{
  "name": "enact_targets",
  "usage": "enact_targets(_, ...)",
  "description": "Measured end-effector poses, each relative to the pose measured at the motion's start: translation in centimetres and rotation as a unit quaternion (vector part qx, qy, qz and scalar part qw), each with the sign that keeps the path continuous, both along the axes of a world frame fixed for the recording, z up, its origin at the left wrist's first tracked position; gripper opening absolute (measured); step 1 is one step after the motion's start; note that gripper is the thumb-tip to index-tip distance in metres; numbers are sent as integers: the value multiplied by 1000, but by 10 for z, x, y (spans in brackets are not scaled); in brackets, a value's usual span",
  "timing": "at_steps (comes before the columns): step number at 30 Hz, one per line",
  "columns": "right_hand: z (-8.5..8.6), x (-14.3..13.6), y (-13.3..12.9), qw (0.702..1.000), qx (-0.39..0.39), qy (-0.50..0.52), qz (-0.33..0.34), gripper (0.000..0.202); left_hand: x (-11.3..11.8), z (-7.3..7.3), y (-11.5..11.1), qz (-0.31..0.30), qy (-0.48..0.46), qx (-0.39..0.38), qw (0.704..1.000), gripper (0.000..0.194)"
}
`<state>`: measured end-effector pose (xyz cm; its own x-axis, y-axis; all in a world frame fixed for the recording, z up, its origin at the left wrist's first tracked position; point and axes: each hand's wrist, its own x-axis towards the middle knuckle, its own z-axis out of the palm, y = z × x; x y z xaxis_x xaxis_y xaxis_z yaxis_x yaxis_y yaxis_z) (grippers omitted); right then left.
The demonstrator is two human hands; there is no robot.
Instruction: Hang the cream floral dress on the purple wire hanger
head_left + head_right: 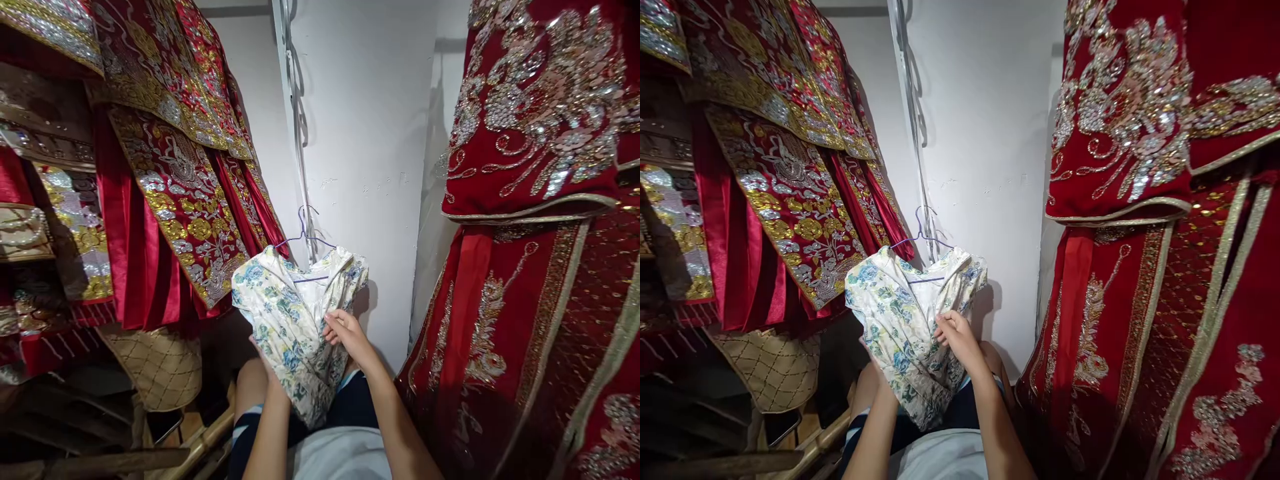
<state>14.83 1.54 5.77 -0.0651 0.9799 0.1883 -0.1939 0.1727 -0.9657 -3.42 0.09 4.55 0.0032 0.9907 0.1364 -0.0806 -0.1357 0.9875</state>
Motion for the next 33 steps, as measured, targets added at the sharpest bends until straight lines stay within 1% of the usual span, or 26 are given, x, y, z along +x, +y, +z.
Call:
enact_targets(1,-3,-3,1,1000,6,-18,-8,48,0,-3,1,-8,-16,-12,1000,57)
enact_targets(3,-10,-8,3,997,13,-64,-30,43,1,-6,5,-51,-69,-52,995,60)
enact_targets(5,-14,-12,2,993,15,-116,-34,42,3,-6,8,-97,-139,-99,981,55)
enact_targets(6,-15,-12,1,989,17,-144,-23,43,5,-5,9,-104,-168,-110,974,52)
enact_targets(8,-15,-10,-1,980,25,-196,8,45,9,-3,10,-82,-196,-95,973,47)
enact_targets(10,-13,-6,-4,973,32,-229,26,44,13,-2,9,-52,-204,-62,976,45)
enact_targets(12,-10,-4,-7,970,35,-239,37,40,17,-4,9,-43,-201,-42,978,45)
enact_targets(14,-8,-3,-8,971,40,-230,49,35,18,-8,11,-31,-190,-44,980,46)
enact_targets(15,-8,-2,-7,973,43,-222,53,32,18,-11,12,-14,-183,-51,982,46)
enact_targets(16,-9,-2,-6,975,43,-211,51,29,18,-14,13,8,-174,-59,983,47)
enact_targets(18,-12,-1,-4,981,44,-189,26,26,18,-20,16,47,-161,-61,984,46)
enact_targets(19,-13,-1,-3,982,46,-181,8,25,18,-22,16,53,-157,-53,985,46)
enact_targets(21,-16,2,-1,983,54,-172,-21,25,20,-23,16,38,-153,-32,987,46)
enact_targets(23,-17,4,0,983,59,-172,-22,25,23,-22,15,23,-149,-24,988,47)
enact_targets(26,-15,6,-1,983,59,-176,11,26,28,-17,12,49,-134,-26,989,49)
enact_targets(29,-13,6,-4,983,47,-177,2,23,27,-13,12,66,-107,-1,992,49)
enact_targets(31,-13,6,-5,984,22,-177,0,23,21,-12,13,77,-83,28,993,50)
enact_targets(32,-13,7,-5,984,5,-176,12,24,18,-12,14,105,-63,38,992,52)
enact_targets(33,-13,7,-5,985,-13,-172,29,26,14,-13,14,153,-39,48,986,54)
